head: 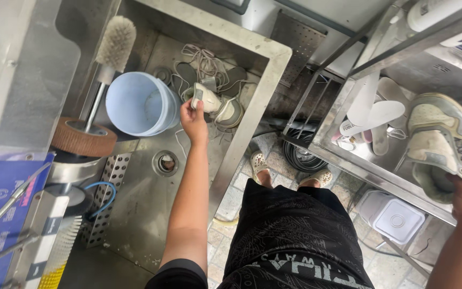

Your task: The person washes multiple pairs of shoes in a stainless steel sink, scrubbing them by hand and rinsing them with a hose. They then use a handheld spray gun connected to a shoe washing machine to apply a cleaning solution to the footwear.

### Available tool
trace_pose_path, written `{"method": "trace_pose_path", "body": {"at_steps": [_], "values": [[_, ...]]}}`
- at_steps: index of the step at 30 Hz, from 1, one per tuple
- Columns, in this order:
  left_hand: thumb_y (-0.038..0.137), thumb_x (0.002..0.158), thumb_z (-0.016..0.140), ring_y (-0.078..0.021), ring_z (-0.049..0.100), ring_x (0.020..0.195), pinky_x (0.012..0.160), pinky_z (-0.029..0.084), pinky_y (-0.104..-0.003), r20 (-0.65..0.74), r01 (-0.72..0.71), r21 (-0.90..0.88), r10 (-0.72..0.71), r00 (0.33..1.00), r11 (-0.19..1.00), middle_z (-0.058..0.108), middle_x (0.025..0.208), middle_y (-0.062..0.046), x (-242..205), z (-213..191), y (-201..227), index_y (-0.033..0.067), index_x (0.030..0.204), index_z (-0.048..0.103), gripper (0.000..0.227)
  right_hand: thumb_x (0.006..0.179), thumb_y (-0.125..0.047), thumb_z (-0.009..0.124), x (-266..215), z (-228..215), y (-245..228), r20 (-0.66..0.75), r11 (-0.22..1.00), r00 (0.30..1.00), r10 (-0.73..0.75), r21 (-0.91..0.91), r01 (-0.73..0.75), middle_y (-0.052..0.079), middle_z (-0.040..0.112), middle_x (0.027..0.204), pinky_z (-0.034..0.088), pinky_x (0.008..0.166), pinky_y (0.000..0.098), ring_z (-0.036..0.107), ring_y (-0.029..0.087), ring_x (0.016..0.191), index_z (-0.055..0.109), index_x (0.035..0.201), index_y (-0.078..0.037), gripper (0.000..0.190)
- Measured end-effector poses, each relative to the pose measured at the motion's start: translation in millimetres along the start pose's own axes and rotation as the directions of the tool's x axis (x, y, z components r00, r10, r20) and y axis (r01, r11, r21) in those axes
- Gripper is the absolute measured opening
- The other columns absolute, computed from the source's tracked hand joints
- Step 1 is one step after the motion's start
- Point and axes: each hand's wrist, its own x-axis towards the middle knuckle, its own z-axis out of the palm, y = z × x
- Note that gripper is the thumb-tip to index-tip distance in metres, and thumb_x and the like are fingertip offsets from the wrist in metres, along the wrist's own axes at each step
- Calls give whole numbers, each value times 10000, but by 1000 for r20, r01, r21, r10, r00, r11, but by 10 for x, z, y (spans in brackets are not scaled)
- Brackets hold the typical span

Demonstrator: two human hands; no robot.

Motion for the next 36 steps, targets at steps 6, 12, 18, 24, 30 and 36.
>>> {"method": "trace_pose_path", "body": {"at_steps": [6,12,18,24,30,36], "values": [[473,910,682,-301,621,1015,910,482,-483,-155,611,392,-606,781,688,603,1253,-155,-186,245,-147,29,1385,510,673,1002,-218,638,-212,-328,75,-236,946,923,303,-46,-322,69,644,1300,467,800,391,603,222,1086,654,1397,-120,407],[617,999,462,-320,700,900,821,534,-450,170,-70,971,-450,877,229,720,1004,-176,-439,575,801,63,1173,739,643,999,-205,614,-313,-558,168,-346,916,868,357,310,-254,121,670,1401,573,989,402,680,270,1260,664,1346,-54,382],[694,984,385,-321,718,879,818,568,-437,229,87,929,-741,631,361,761,960,-203,-329,602,1394,35,1100,819,797,924,-138,588,-399,-674,227,-310,747,813,492,631,-211,155,670,1320,587,962,569,688,347,1212,575,1310,-25,403],[701,868,582,-301,660,1103,979,472,-521,82,812,412,-904,419,414,710,1233,-123,103,294,315,130,1274,684,707,950,-170,592,-377,-590,205,-330,746,774,541,613,-260,192,642,1388,575,905,631,741,372,1199,539,1369,13,460],[460,746,844,-290,641,1159,1028,471,-536,31,921,62,-923,384,385,704,1227,-58,159,302,-596,187,1262,643,618,948,-232,597,-362,-583,147,-235,649,727,645,671,-359,178,594,1397,561,856,648,672,345,1182,513,1409,-31,510],[141,749,828,-287,745,923,796,635,-464,104,806,112,-813,572,581,739,1086,-115,284,91,-220,56,1204,679,486,902,-127,696,-255,-740,339,-415,772,771,483,617,-152,190,695,1274,619,843,532,791,328,1061,597,1265,81,430]]}}
